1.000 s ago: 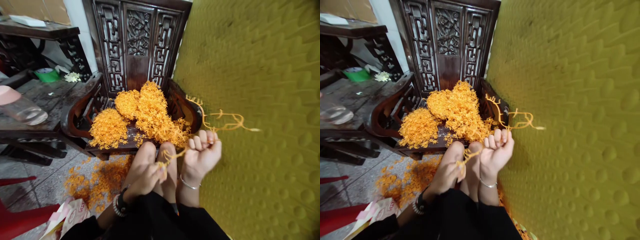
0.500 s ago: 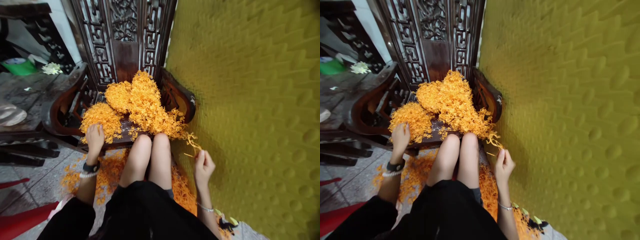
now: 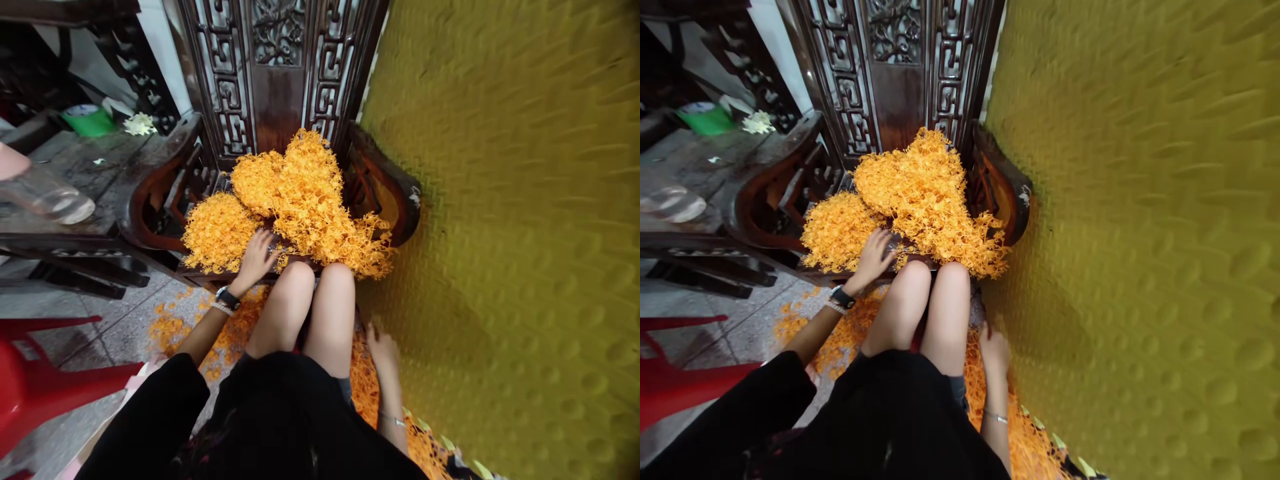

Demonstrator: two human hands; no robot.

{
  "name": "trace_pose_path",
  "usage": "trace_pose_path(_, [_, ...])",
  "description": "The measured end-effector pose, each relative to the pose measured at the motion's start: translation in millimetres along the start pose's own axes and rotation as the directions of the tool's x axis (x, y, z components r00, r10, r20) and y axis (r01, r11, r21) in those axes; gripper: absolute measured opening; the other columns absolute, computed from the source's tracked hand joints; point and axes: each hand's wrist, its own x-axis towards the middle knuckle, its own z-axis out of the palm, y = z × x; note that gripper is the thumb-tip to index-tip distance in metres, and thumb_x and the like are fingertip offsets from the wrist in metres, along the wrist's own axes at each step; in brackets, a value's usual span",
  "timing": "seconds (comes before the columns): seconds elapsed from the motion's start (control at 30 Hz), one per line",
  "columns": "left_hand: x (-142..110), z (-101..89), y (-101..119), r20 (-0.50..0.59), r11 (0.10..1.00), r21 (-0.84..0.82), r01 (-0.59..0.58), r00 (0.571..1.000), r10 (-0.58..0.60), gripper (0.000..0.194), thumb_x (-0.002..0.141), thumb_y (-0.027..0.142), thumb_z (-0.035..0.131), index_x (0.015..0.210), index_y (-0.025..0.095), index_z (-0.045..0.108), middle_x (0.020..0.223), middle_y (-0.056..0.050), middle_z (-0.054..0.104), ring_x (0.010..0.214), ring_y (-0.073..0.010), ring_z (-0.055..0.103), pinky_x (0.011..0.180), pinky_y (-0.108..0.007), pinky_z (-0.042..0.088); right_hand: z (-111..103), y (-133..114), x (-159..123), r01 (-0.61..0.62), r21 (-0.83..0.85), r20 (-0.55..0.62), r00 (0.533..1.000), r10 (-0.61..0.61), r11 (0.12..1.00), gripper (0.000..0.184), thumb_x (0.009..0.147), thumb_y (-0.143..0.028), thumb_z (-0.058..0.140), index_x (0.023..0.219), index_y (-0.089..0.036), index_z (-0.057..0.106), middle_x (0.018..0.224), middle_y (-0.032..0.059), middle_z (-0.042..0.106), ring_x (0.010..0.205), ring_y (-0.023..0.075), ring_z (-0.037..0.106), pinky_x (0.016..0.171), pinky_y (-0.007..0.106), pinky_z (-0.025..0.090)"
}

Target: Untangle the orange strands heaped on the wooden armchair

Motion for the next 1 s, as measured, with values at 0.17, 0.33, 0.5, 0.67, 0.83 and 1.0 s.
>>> trace_pose_path(0.17, [4.9,35.8,11.5,0.235,0.995,-0.068,-0.066,0.969,0.080,0.049,0.089,0.034,0.049,0.132,0.012,0.047,0.134,-0.016,0.050,0.126,-0.0274,0.039,0.107,-0.043,0.030,-32.1,-86.0,31.7,0.435,0.354,-0.225,0.899,-0.376,0.828,0.034,0.093,-0.039,0.037,0.096,-0.018,0.064,0.080,0.0085,0.068,0.071,0.0203,0.063,0.069,0.031,0.047])
trace_pose_path(0.33, [3.3,28.0,7.9,0.176,0.998,-0.061,-0.013,0.984,0.024,0.034,0.091,0.025,0.043,0.118,0.011,0.058,0.115,-0.014,0.059,0.111,-0.0256,0.046,0.098,-0.039,0.038,3.2,-177.2,90.6,0.826,0.338,0.158,0.422,-0.892,0.451,0.030,0.092,-0.025,0.042,0.115,-0.017,0.060,0.119,0.0103,0.063,0.109,0.0188,0.057,0.096,0.031,0.042])
trace_pose_path(0.5, [-2.1,-4.3,10.9,0.143,0.994,-0.112,0.014,0.990,0.003,0.030,0.084,0.025,0.053,0.109,0.013,0.063,0.107,-0.010,0.062,0.104,-0.0229,0.053,0.094,-0.033,0.042,50.2,-228.0,135.6,0.910,0.044,0.365,0.370,-0.855,0.412,0.031,0.087,-0.021,0.052,0.113,-0.007,0.059,0.108,0.0179,0.066,0.102,0.0240,0.059,0.097,0.039,0.036])
trace_pose_path(0.67, [-15.1,-37.1,9.4,0.196,0.926,-0.335,0.177,0.974,-0.116,0.036,0.084,0.031,0.052,0.113,0.014,0.062,0.112,-0.010,0.066,0.103,-0.0245,0.060,0.093,-0.035,0.044,48.5,-236.8,134.0,0.912,-0.013,0.290,0.395,-0.872,0.409,0.028,0.095,-0.032,0.041,0.094,-0.014,0.062,0.089,0.0107,0.068,0.088,0.0217,0.057,0.093,0.041,0.032])
trace_pose_path(0.83, [-26.3,-60.8,28.3,0.256,0.706,-0.648,0.287,0.954,-0.153,0.028,0.085,0.037,0.053,0.100,0.014,0.062,0.080,-0.004,0.065,0.067,-0.0145,0.061,0.064,-0.025,0.049,42.6,-237.9,130.1,0.916,-0.210,-0.035,0.341,-0.939,0.341,0.033,0.097,-0.033,0.033,0.097,-0.014,0.060,0.090,0.0109,0.066,0.089,0.0217,0.051,0.091,0.036,0.031])
trace_pose_path(1.0, [-15.0,-78.4,56.1,0.576,0.129,-0.803,0.582,0.813,-0.082,0.028,0.078,0.039,0.062,0.074,0.016,0.046,0.053,0.009,0.031,0.035,-0.0012,0.021,0.032,-0.015,0.018,34.3,-239.0,138.2,0.845,-0.324,-0.223,0.369,-0.902,0.425,0.037,0.098,-0.029,0.027,0.087,-0.014,0.059,0.081,0.0106,0.062,0.082,0.0219,0.049,0.089,0.037,0.031])
